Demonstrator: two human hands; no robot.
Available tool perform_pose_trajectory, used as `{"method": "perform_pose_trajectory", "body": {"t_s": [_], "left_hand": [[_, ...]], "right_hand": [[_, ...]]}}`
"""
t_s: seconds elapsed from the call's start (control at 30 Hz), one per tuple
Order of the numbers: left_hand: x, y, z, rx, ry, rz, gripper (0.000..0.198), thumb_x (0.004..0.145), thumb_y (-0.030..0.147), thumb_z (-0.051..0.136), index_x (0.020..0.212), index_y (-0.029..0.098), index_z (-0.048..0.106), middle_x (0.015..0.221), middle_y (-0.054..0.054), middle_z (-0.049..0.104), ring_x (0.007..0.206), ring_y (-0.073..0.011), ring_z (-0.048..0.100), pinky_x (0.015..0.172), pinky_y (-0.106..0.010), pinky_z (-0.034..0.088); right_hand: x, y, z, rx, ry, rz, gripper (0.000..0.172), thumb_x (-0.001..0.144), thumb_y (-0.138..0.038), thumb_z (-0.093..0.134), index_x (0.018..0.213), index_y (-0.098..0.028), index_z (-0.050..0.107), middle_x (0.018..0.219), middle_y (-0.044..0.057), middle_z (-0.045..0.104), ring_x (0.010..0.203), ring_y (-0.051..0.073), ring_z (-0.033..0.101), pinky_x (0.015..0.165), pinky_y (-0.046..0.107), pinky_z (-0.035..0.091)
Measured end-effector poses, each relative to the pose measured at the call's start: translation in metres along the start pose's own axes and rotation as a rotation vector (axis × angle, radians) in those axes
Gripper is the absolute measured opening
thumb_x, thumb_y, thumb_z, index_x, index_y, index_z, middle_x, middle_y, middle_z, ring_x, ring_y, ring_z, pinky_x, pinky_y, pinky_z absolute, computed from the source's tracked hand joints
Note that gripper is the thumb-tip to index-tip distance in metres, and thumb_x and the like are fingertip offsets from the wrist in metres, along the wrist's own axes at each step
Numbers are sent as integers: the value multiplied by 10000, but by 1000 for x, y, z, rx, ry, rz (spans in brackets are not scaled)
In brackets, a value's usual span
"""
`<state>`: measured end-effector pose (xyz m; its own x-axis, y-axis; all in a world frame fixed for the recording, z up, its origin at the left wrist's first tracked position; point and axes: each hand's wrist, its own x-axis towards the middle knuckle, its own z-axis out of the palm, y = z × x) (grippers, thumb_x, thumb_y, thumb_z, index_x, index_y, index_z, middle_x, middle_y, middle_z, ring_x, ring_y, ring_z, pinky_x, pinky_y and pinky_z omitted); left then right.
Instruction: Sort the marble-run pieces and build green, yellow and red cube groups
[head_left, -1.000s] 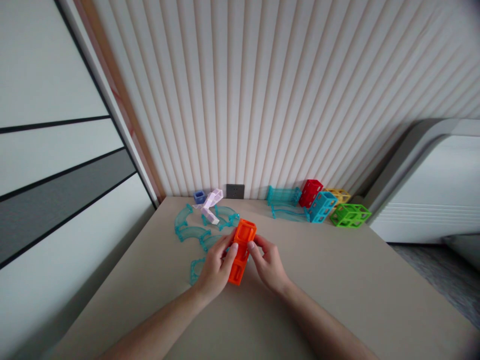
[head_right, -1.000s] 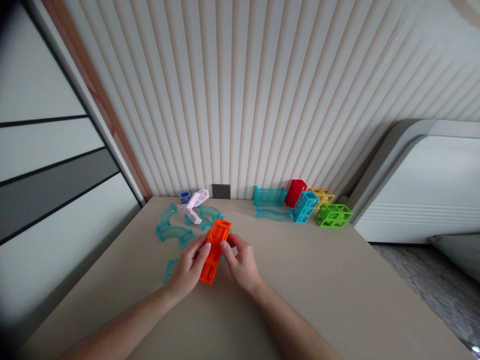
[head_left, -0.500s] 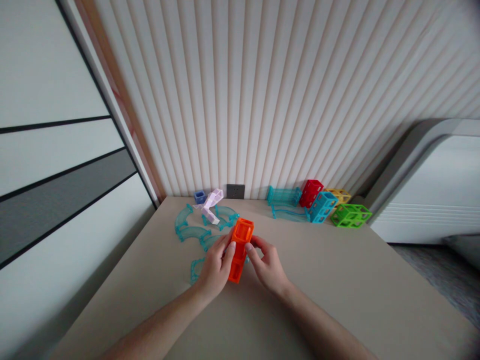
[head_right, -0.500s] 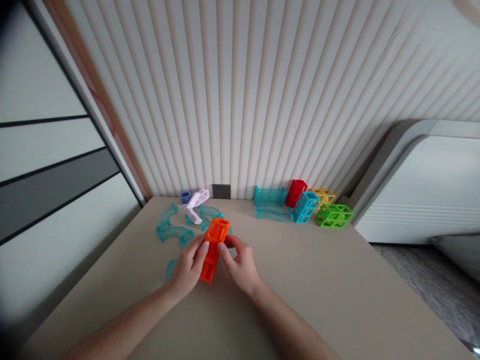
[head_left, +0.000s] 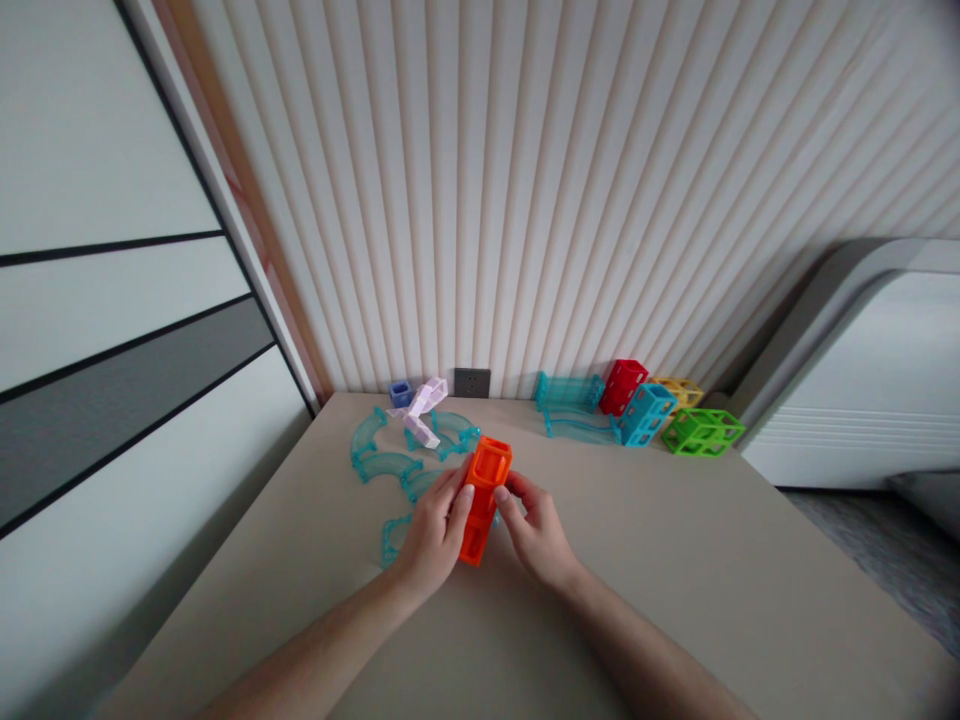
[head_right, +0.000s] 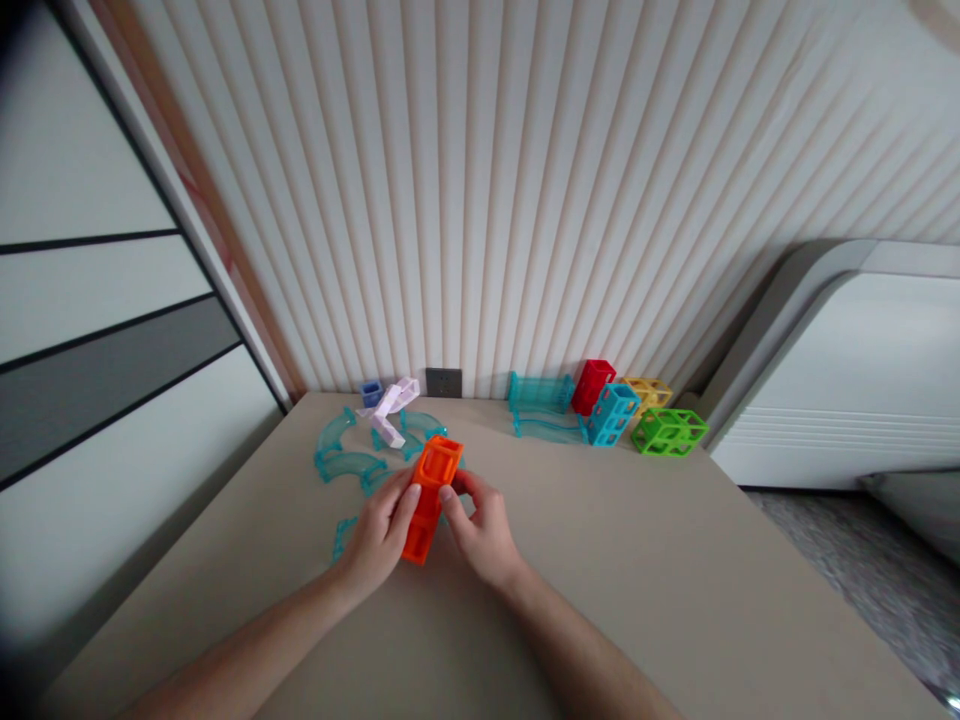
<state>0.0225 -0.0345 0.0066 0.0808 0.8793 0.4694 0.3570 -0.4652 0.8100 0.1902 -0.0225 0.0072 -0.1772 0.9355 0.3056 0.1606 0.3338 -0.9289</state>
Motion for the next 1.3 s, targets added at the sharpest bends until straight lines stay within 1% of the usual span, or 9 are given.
{"method": "perform_pose_trajectory", "body": {"t_s": [0.2,0.3,0.4,0.53,0.63,0.77,0.93,1.03,1.3], "left_hand": [[0,-1,1,-75,-4,-23,384,1023,315,446,1357,231,614,1309,-114,681,1211,-250,636,1062,-378,482],[-2,-1,3,-141,-22,-91,433,1008,347,493,1425,246,547,1423,-118,608,1283,-255,595,1102,-393,457],[-6,-1,4,-222,-49,-184,563,966,390,576,1495,240,455,1430,-138,599,1261,-269,616,1051,-404,510],[-6,0,4,-364,-130,-301,520,925,425,633,1394,209,573,1317,-136,682,1232,-296,640,984,-415,562],[-2,2,5,-476,-122,-351,452,902,433,664,1294,209,649,1298,-116,701,1256,-298,627,1018,-421,546],[5,6,4,-549,29,-377,478,862,455,706,1252,183,658,1296,-122,704,1235,-291,643,1058,-419,517],[8,8,2,-572,111,-409,553,803,509,751,1231,174,652,1264,-137,716,1200,-308,662,997,-400,549],[7,7,2,-568,112,-407,547,799,510,756,1219,176,652,1256,-134,718,1181,-297,670,990,-392,548],[6,5,3,-623,28,-352,464,856,426,732,1239,179,643,1268,-131,709,1171,-276,673,1019,-400,531]], "right_hand": [[0,3,1,31,17,10,433,965,-543,553,1114,-174,723,1089,105,766,1022,291,697,921,396,538],[2,2,1,107,45,28,435,959,-544,564,1133,-179,723,1115,100,762,1045,293,693,941,404,535],[4,1,0,196,125,56,451,949,-571,564,1098,-183,738,1054,83,776,996,283,706,914,392,550],[9,0,-2,226,213,101,491,911,-618,589,1051,-178,755,978,75,787,936,279,714,864,386,569],[10,1,-3,222,179,100,512,924,-625,565,1116,-189,751,1009,75,787,963,282,711,888,404,566],[8,3,0,206,74,91,546,915,-630,586,1226,-201,718,1117,91,771,1013,287,706,956,442,543],[5,4,2,147,-11,98,519,910,-616,607,1147,-176,747,1074,110,778,941,271,712,917,425,558],[5,2,2,126,-3,89,503,919,-612,597,1121,-177,750,1046,105,781,911,261,710,896,416,562],[4,-1,1,142,24,93,463,921,-596,602,1050,-171,733,996,102,774,915,261,706,856,384,556]]}}
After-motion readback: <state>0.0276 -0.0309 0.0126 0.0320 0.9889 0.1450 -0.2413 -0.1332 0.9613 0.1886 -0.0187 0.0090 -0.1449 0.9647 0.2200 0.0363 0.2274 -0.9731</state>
